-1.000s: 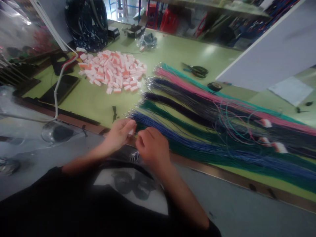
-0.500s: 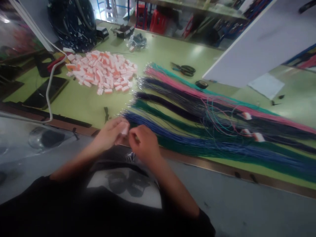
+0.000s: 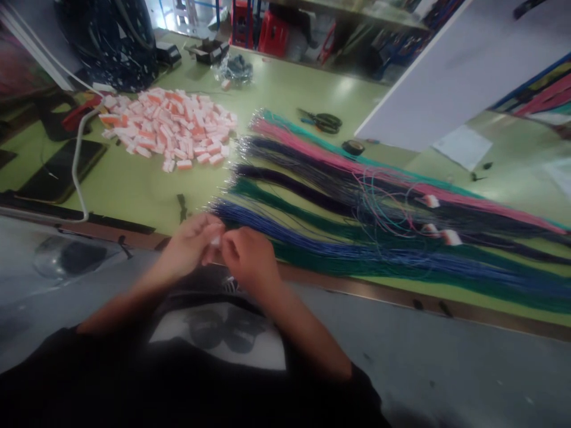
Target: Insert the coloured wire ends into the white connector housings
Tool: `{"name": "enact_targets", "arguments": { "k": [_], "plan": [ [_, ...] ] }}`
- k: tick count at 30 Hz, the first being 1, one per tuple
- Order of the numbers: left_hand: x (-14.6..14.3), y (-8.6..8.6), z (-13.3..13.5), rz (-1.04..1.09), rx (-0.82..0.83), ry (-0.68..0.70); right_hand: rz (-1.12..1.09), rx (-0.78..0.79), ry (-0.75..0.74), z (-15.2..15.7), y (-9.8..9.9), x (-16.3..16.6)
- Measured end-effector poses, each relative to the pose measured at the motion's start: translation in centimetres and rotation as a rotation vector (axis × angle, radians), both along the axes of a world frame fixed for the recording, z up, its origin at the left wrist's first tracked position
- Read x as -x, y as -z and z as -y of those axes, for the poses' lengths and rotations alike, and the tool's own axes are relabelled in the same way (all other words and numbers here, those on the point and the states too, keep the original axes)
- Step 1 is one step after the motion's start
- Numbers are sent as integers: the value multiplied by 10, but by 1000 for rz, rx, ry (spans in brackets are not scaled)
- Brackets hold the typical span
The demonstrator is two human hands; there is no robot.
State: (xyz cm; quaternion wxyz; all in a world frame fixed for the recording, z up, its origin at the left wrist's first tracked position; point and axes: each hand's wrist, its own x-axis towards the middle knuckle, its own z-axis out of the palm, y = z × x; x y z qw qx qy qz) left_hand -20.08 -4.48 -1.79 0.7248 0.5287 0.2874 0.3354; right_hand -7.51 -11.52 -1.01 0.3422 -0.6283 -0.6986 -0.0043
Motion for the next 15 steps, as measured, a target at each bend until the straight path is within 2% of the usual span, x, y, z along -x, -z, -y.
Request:
{"name": "enact_targets", "arguments": {
  "k": [6,15],
  "plan": [
    [0,-1,-4,45,51,34,-35,24,4,-2,-4,0],
    [0,-1,-2,30,47,2,18,45,0,-3,2,3]
  ]
}}
